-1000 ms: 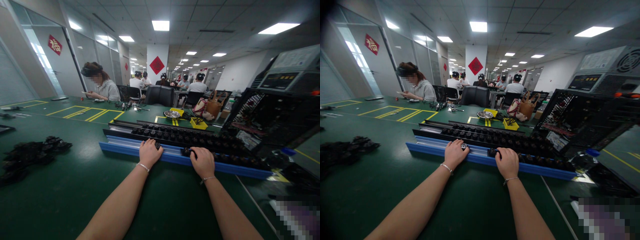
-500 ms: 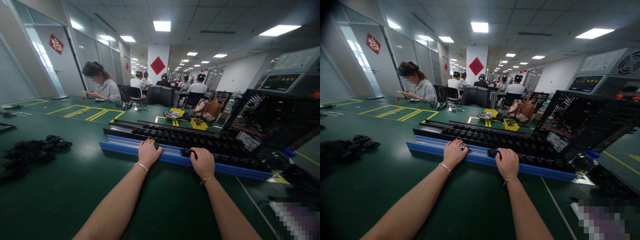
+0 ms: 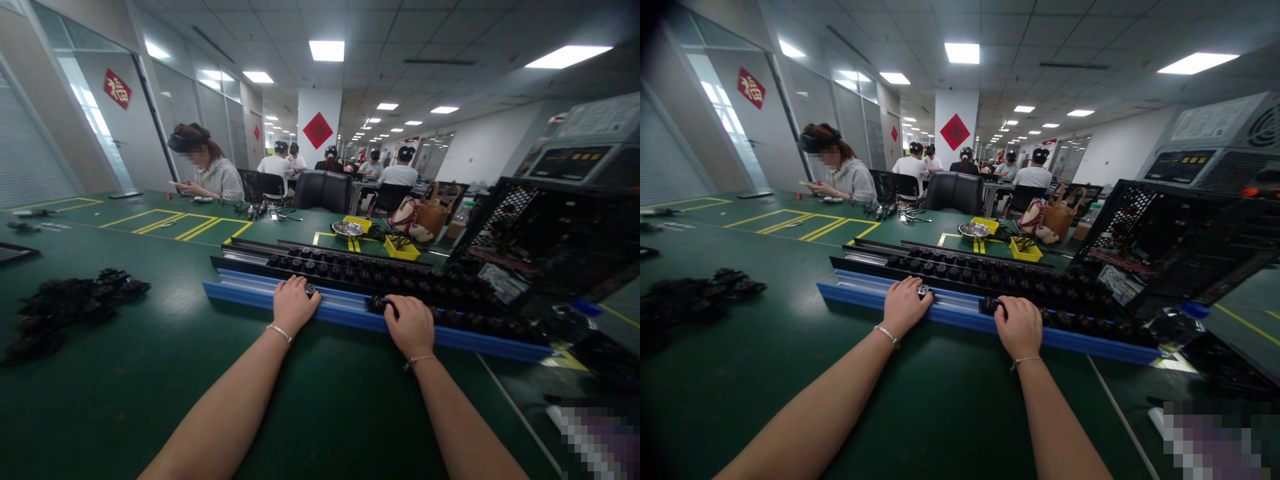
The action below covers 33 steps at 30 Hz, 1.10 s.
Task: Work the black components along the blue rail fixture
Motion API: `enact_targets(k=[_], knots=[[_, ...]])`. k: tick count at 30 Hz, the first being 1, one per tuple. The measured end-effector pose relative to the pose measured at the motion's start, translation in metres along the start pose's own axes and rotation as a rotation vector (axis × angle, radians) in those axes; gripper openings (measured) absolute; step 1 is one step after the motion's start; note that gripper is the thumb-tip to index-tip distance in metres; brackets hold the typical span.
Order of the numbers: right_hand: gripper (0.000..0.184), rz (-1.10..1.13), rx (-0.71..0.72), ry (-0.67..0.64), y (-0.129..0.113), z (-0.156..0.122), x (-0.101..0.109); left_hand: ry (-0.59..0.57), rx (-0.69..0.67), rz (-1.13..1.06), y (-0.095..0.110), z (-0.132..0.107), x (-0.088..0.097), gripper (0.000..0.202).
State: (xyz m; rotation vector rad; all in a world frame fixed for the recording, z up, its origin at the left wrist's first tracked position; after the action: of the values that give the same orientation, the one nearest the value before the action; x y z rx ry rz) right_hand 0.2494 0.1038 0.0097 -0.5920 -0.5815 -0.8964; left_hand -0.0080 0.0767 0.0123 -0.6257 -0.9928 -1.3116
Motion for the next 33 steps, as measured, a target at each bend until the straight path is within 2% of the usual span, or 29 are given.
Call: enact_targets(k=[10,33], knots=[[0.026,-0.008,-0.007,-0.016,-0.001,0.0,0.001,0.037,0.002,-0.011,-0.007,0.001,-0.002,0.044],[0.026,-0.01,-0.02,-0.036,-0.002,0.001,0.002,0.038,0.031,0.037,-0.016,0.002,0.0,0.042]])
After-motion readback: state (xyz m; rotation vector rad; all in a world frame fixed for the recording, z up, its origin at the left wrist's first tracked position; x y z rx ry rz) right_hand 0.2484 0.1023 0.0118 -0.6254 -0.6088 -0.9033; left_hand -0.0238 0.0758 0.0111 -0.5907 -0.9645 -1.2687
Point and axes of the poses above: each hand's wrist, its own z-axis towards the middle knuckle, its own x-axis out of the back of the hand, y = z × x, the point moved 3 cm from there along z, towards the middle knuckle, and after that the axes turned 11 degrees about z, right-handed, at the moved point
